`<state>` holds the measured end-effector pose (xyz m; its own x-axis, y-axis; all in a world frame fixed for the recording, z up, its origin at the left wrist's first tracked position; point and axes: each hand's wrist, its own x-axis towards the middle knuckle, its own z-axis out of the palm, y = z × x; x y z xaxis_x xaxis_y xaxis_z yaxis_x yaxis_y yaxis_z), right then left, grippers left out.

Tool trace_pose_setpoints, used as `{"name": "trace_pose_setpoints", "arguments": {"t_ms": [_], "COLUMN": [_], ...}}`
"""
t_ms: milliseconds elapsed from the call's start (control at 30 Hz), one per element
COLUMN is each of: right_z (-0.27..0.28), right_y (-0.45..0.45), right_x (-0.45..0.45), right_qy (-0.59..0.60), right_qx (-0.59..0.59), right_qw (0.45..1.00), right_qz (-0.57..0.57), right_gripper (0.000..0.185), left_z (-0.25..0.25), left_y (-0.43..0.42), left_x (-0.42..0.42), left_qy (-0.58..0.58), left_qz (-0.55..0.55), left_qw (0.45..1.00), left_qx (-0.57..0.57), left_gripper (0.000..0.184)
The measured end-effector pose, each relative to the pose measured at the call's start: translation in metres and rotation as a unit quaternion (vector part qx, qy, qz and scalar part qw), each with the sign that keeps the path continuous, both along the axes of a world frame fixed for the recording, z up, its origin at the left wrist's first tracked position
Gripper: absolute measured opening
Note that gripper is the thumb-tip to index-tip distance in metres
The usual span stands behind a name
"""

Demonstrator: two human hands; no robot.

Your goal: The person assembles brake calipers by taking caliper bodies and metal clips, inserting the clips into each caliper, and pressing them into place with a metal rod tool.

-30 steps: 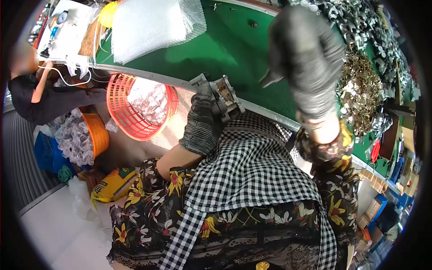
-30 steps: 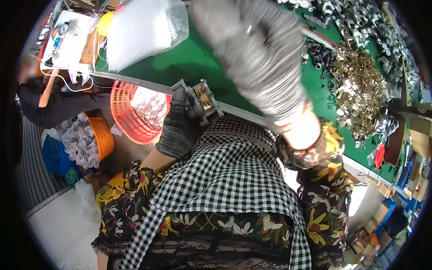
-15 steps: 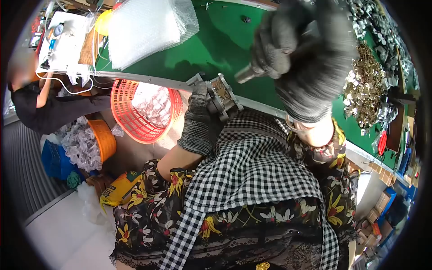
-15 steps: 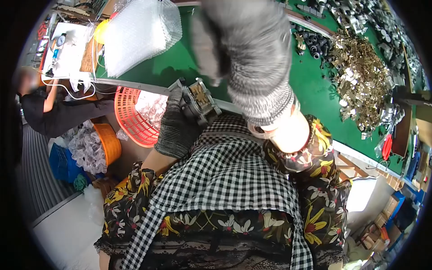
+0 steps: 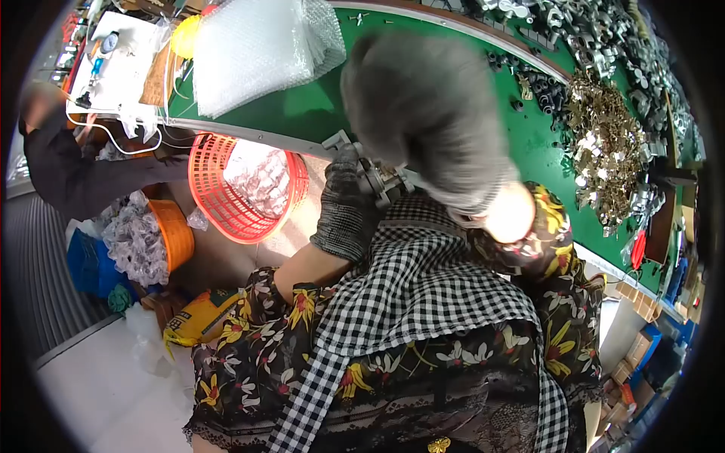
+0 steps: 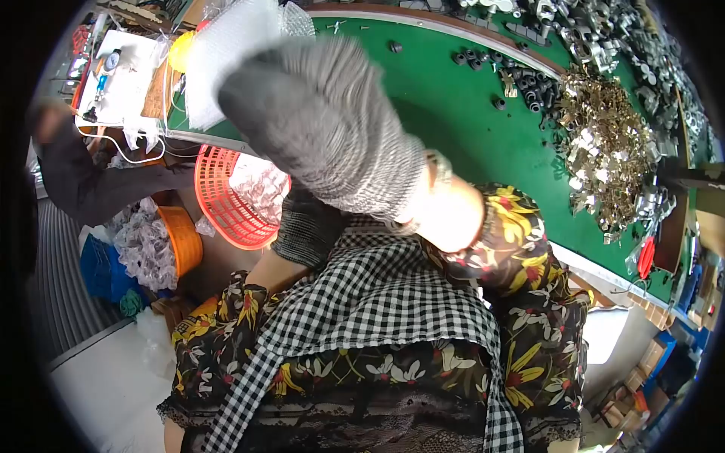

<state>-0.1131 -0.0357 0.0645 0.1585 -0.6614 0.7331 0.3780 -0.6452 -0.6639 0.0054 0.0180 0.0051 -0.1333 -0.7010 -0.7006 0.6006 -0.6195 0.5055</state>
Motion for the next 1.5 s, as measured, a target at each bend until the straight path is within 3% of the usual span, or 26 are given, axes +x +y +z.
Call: {"name": "trace_pose_setpoints", "arguments": {"t_ms": [33,133,167,233,267,300,333,400,467,533,633,700,800,900,1000,1067,1133,1167,1200,1233,1267,1300,1333,1367,1467,1500], "right_z": [0.001,-0.008,-0.009,-0.010,-0.012,-0.013,-0.008,0.001,0.006,0.004,-0.013,-0.049,0.020,0.019,0.004,0.005,0.002,0.009,0.017,0.024,0.029,0.027,0.035,0.049,0.026,0.019], "right_y": [0.000,0.001,-0.001,-0.002,-0.003,-0.004,-0.004,-0.004,-0.001,0.005,0.007,-0.020,0.000,0.014,0.005,0.003,0.014,0.009,0.004,0.000,-0.034,-0.028,-0.019,0.023,0.026,0.026], "right_x": [0.000,0.002,0.003,0.005,0.002,0.000,-0.002,-0.006,-0.007,0.002,0.007,0.001,-0.030,-0.048,-0.030,-0.032,-0.037,-0.043,-0.049,-0.054,-0.054,-0.066,-0.074,-0.098,-0.114,-0.117], "right_qy": [-0.009,0.131,0.127,0.116,0.113,0.096,0.076,0.024,0.022,0.064,0.031,-0.065,-0.154,-0.238,-0.153,-0.090,-0.120,-0.160,-0.198,-0.233,-0.299,-0.293,-0.285,-0.191,-0.001,0.082], "right_qx": [0.001,-0.072,-0.093,-0.131,-0.121,-0.103,-0.084,-0.041,-0.040,-0.076,-0.002,0.064,0.101,0.214,-0.035,-0.097,-0.038,-0.049,-0.058,-0.064,-0.136,-0.078,-0.019,0.166,0.263,0.267], "right_qw": [1.000,0.983,0.979,0.968,0.971,0.980,0.988,0.998,0.999,0.990,0.993,0.994,0.977,0.936,0.986,0.986,0.987,0.986,0.977,0.963,0.905,0.921,0.931,0.967,0.940,0.914], "right_qz": [0.018,-0.106,-0.129,-0.178,-0.169,-0.138,-0.108,-0.027,-0.022,-0.105,-0.114,0.056,0.111,0.147,-0.051,-0.105,-0.095,-0.026,0.047,0.118,0.270,0.246,0.225,0.022,-0.217,-0.294], "right_gripper": [0.022,0.030,0.031,0.033,0.031,0.028,0.026,0.021,0.016,0.012,0.008,0.005,0.028,0.032,0.025,0.023,0.025,0.026,0.028,0.030,0.031,0.033,0.035,0.039,0.042,0.043], "left_z": [-0.009,-0.026,-0.028,-0.031,-0.029,-0.012,0.005,0.005,-0.023,-0.060,-0.087,-0.043,0.030,0.034,0.018,-0.006,-0.004,0.006,0.020,0.028,0.034,0.039,0.043,0.049,0.062,0.067], "left_y": [0.006,0.011,0.008,0.004,0.010,0.007,0.005,0.006,0.005,0.003,0.005,0.002,0.005,0.000,0.004,0.003,0.001,0.004,0.008,0.009,0.008,0.006,0.008,0.008,-0.008,-0.014], "left_x": [0.003,0.009,0.012,0.019,0.023,0.014,0.006,-0.004,0.010,0.025,0.033,0.021,0.002,0.002,0.007,0.014,0.019,0.020,0.016,0.016,0.016,0.016,0.020,0.017,0.013,0.011], "left_qy": [0.011,-0.020,-0.107,-0.296,-0.219,-0.080,0.051,0.003,0.001,-0.005,-0.014,-0.004,0.015,-0.013,0.000,0.016,0.113,0.180,0.012,0.009,0.007,0.006,0.055,0.078,0.160,0.113], "left_qz": [-0.003,-0.038,-0.137,-0.301,-0.260,-0.152,-0.012,0.009,-0.001,-0.015,-0.035,-0.047,-0.060,-0.104,-0.192,-0.209,-0.217,-0.213,-0.205,-0.194,-0.184,-0.176,-0.167,-0.160,-0.155,-0.168], "left_qw": [1.000,0.994,0.972,0.864,0.907,0.974,0.997,0.998,0.999,0.999,0.998,0.996,0.992,0.989,0.974,0.971,0.964,0.956,0.976,0.980,0.982,0.984,0.981,0.980,0.962,0.971], "left_qx": [-0.019,-0.100,-0.157,-0.276,-0.248,-0.151,-0.053,-0.070,-0.049,-0.038,-0.046,-0.080,-0.114,-0.103,-0.116,-0.120,-0.108,-0.096,-0.073,-0.055,-0.038,-0.022,-0.079,-0.089,-0.157,-0.128], "left_gripper": [0.019,0.016,0.017,0.020,0.020,0.025,0.031,0.037,0.041,0.044,0.047,0.048,0.048,0.041,0.036,0.036,0.036,0.036,0.036,0.037,0.037,0.038,0.044,0.046,0.052,0.050]}}
